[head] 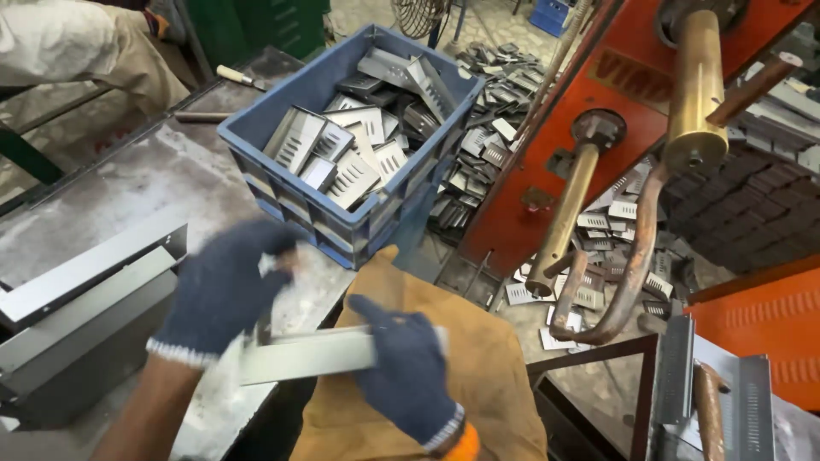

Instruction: Assembling metal box housings using a spot-welding machine and hand tools like a hammer.

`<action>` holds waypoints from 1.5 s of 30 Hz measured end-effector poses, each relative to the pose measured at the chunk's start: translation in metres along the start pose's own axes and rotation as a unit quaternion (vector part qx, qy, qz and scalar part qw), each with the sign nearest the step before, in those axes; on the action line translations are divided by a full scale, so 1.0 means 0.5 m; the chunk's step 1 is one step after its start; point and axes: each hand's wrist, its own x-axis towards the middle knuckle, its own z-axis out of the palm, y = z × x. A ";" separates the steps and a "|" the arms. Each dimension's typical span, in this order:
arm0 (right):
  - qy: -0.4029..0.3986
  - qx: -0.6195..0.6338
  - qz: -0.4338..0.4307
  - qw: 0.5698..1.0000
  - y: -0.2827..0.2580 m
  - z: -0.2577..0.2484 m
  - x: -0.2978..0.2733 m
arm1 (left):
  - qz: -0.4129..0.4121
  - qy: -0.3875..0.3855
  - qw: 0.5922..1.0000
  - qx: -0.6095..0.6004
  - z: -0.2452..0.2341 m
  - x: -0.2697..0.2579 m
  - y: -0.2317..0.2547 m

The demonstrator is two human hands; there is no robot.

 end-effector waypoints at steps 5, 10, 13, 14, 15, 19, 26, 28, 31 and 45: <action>0.130 0.047 0.182 0.974 0.059 -0.038 -0.041 | 0.066 0.111 0.986 0.102 0.109 0.168 -0.147; 0.211 0.164 0.356 0.896 0.077 -0.051 -0.062 | 0.045 0.034 0.966 0.252 0.295 0.334 -0.293; 0.220 0.069 0.428 0.874 0.109 -0.053 -0.073 | -0.033 -0.006 0.903 0.428 0.398 0.432 -0.368; 0.229 0.075 0.404 0.882 0.126 -0.050 -0.079 | -0.121 -0.076 0.896 0.421 0.424 0.456 -0.392; 0.236 0.081 0.380 0.891 0.142 -0.046 -0.088 | -0.210 -0.146 0.876 0.410 0.451 0.474 -0.420; 0.233 0.112 0.365 0.894 0.169 -0.030 -0.093 | -0.287 -0.183 0.847 0.408 0.478 0.500 -0.434; 0.211 0.081 0.417 0.880 0.180 -0.016 -0.090 | -0.128 -0.103 0.898 0.408 0.418 0.457 -0.346; 0.219 0.087 0.403 0.884 0.182 -0.011 -0.087 | -0.046 -0.039 0.927 0.370 0.371 0.448 -0.295; 0.224 0.082 0.411 0.880 0.173 -0.006 -0.089 | -0.015 -0.071 0.941 0.330 0.322 0.445 -0.245; 0.303 0.186 0.368 0.859 0.116 -0.067 -0.097 | 0.069 0.159 0.984 0.036 0.144 0.424 -0.152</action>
